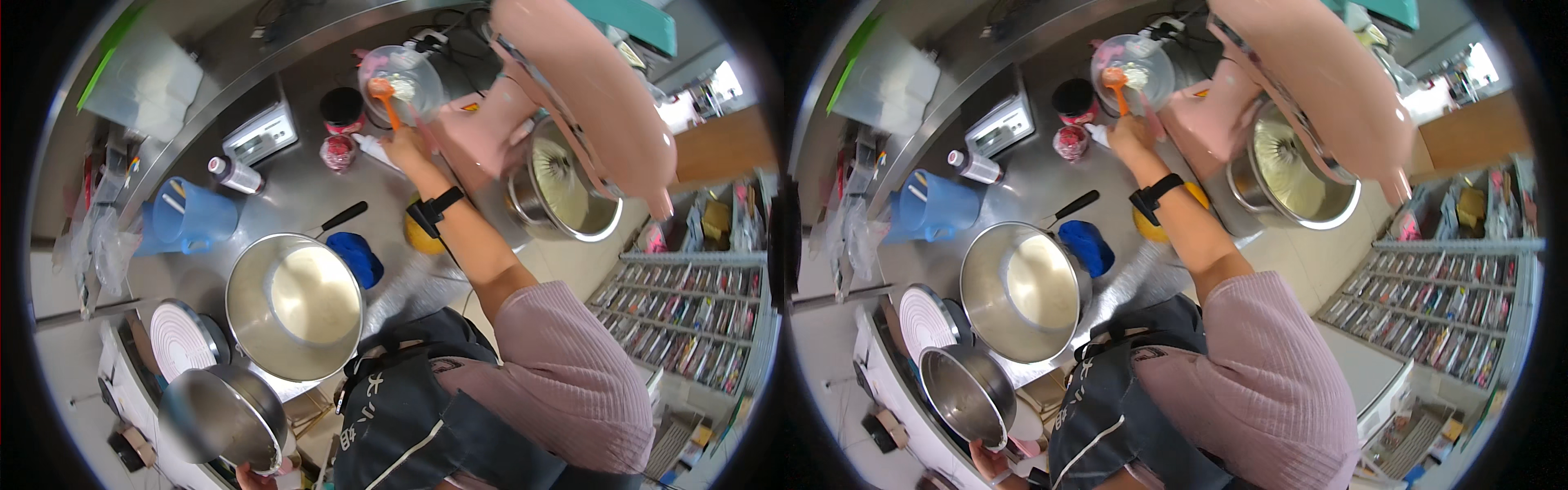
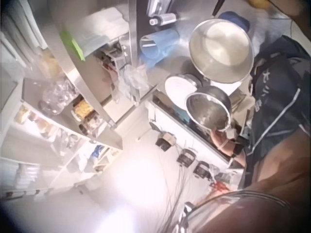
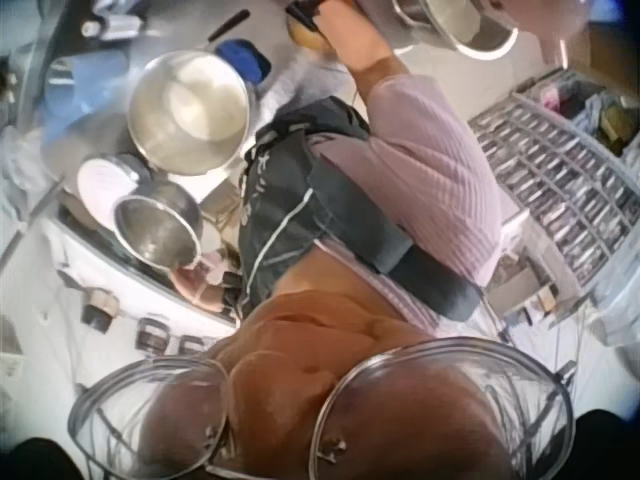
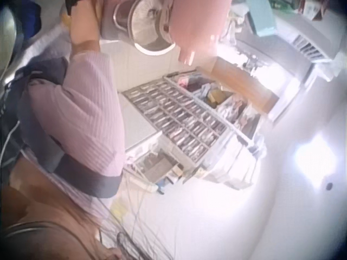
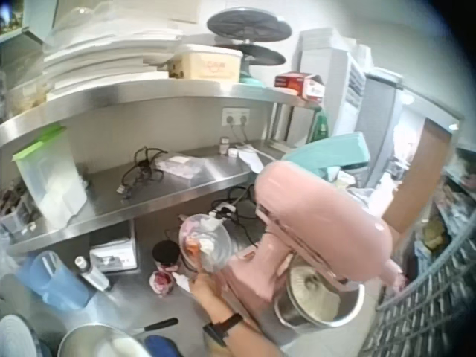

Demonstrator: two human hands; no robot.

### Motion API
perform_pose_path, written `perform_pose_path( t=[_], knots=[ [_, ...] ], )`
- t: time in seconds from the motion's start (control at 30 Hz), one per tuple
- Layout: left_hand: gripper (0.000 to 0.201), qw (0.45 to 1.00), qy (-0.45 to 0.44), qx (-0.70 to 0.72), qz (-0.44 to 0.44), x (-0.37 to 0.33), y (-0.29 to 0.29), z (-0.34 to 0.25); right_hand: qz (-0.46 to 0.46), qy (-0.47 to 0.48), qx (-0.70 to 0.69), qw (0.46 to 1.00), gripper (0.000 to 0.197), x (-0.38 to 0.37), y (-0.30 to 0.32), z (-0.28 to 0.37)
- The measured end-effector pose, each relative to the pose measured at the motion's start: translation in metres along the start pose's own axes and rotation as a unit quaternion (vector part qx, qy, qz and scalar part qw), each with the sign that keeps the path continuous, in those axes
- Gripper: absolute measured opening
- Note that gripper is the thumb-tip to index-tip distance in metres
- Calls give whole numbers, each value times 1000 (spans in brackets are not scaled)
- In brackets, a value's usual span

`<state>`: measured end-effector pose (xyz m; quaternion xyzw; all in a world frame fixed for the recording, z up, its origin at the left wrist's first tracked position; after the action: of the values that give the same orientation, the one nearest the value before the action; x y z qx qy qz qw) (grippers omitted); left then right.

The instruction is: The person prepares ingredients by weighing butter in a bowl, pouring cream from a carton into the bowl, and stirring a chocolate mixture in a smaller bowl.

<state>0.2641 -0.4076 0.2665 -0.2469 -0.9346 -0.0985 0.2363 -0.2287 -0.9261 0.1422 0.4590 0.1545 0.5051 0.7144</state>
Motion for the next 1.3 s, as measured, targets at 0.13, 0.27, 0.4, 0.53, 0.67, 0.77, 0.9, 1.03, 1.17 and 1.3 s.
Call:
perform_pose_path(
  t=[0.13, 0.27, 0.4, 0.53, 0.67, 0.77, 0.9, 1.03, 1.17, 1.3],
  knots=[
    [32, 987, 157, 4, 44, -7, 24, 10, -36, 68, 12, 997, 38, 43, 34, 3],
    [20, 998, 37, -39, 14, 30, -26, -9, -129, 134, -124, 975, 28, 88, 53, -17],
    [23, 992, 61, -37, 107, -26, 24, 27, -40, 197, -206, 958, 25, 179, 52, -45],
    [34, 978, 31, -21, 203, -11, 5, 56, 417, 192, -68, 886, 31, 270, 5, -110],
    [22, 974, 95, -63, 193, -27, 2, 81, 477, 174, 226, 832, 45, 322, -85, -183],
    [21, 973, 83, -56, 207, -31, 4, 99, 327, 76, 94, 937, 61, 327, -167, -224],
    [15, 978, 53, -12, 200, -60, 19, 122, 280, 71, -83, 954, 49, 341, -199, -216],
    [8, 976, 101, -7, 194, -85, 12, 123, 253, 52, 26, 966, 38, 343, -192, -209],
    [4, 972, 134, -1, 196, -94, -3, 121, 144, 79, 28, 986, 30, 364, -184, -222],
    [17, 973, 117, 12, 196, -90, 0, 122, 150, 105, -12, 983, 26, 427, -143, -309]
  ],
)
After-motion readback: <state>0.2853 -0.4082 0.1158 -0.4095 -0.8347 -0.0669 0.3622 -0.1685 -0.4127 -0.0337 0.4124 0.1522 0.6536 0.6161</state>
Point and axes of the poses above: each hand's wrist, its own x-axis away from the middle knuckle, its own y-axis out of the back of the hand, z = x × y, the point moved 2 cm from there along -x, towards the middle knuckle, and after that the axes turned 11 degrees about -y, right-handed, at the moved point
